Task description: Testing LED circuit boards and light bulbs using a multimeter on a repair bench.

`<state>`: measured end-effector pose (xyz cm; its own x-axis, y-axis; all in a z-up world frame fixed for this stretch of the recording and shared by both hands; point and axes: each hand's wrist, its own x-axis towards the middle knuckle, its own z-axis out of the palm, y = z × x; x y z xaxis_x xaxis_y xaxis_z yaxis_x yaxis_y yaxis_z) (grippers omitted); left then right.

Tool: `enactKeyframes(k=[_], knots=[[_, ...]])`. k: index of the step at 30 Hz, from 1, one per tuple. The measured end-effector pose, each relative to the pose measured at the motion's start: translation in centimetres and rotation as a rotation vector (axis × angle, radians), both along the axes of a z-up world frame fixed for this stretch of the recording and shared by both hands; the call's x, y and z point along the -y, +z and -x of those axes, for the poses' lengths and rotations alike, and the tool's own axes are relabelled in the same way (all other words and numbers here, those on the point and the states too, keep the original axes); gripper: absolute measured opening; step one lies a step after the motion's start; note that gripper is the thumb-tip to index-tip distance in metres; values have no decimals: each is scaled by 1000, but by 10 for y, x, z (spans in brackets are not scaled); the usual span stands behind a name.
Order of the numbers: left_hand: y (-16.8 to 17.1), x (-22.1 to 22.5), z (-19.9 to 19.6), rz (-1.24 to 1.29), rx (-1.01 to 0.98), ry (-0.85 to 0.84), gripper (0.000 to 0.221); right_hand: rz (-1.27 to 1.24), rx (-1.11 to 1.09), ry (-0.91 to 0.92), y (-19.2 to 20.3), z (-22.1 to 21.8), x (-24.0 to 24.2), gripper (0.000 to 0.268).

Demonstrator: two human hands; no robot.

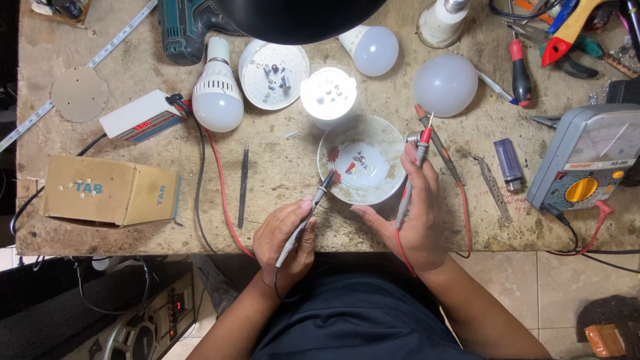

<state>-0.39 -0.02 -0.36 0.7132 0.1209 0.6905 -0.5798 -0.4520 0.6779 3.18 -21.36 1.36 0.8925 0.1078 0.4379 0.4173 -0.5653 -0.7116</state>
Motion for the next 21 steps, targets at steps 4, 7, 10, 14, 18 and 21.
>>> enactKeyframes(k=[4,7,10,14,18,21], knots=[[3,1,-1,-6,0,7,18,2,4,4,2,1,-1,95],[4,1,-1,-1,2,6,18,6,10,5,1,0,-1,95],[5,0,-1,6,7,-4,17,13,13,0,0,0,-1,96],[7,1,-1,15,13,-7,17,21,11,-3,-2,0,0,95],[9,0,-2,32,10,-5,16,28,14,-12,2,0,-4,94],[12,1,-1,33,4,-7,17,7,7,-9,1,0,-4,93]])
